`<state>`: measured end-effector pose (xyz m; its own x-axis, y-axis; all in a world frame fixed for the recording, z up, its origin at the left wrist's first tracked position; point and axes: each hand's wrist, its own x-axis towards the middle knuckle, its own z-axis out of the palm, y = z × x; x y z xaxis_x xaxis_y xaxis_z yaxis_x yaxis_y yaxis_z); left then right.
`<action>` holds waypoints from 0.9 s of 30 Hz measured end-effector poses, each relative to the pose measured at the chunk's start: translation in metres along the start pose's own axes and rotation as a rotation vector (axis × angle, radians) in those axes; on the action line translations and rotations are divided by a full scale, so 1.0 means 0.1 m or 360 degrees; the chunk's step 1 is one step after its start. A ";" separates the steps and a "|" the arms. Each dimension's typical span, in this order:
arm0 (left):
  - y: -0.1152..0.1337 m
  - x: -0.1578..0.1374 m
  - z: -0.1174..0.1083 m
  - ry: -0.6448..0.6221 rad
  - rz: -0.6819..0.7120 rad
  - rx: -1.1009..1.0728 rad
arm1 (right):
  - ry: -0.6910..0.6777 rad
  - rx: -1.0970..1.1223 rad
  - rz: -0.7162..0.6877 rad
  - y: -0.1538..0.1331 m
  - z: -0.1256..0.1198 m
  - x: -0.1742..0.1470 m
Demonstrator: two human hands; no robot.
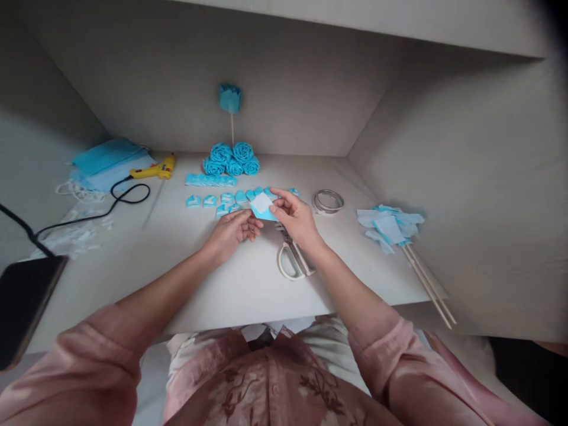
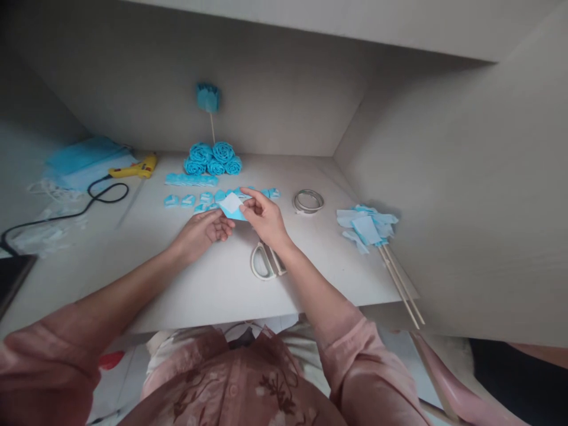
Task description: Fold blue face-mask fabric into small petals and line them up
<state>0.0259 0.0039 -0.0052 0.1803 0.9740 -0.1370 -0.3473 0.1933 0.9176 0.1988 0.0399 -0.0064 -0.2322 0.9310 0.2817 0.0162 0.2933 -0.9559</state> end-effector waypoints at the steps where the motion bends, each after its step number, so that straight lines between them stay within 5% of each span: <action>1: 0.00 0.00 0.00 -0.0013 -0.0010 0.0017 | -0.0001 -0.0013 -0.0007 -0.01 0.01 -0.01; 13: -0.05 0.00 -0.02 0.0055 0.0120 0.0527 | -0.0022 -0.0016 0.0071 -0.03 0.06 -0.04; 27: -0.02 0.01 -0.01 0.0129 0.0270 0.0731 | -0.0077 0.0015 0.0051 -0.04 0.07 -0.04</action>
<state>0.0259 0.0042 -0.0071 0.0775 0.9969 0.0168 0.0789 -0.0229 0.9966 0.1931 0.0333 -0.0043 -0.2783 0.9283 0.2467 0.0153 0.2611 -0.9652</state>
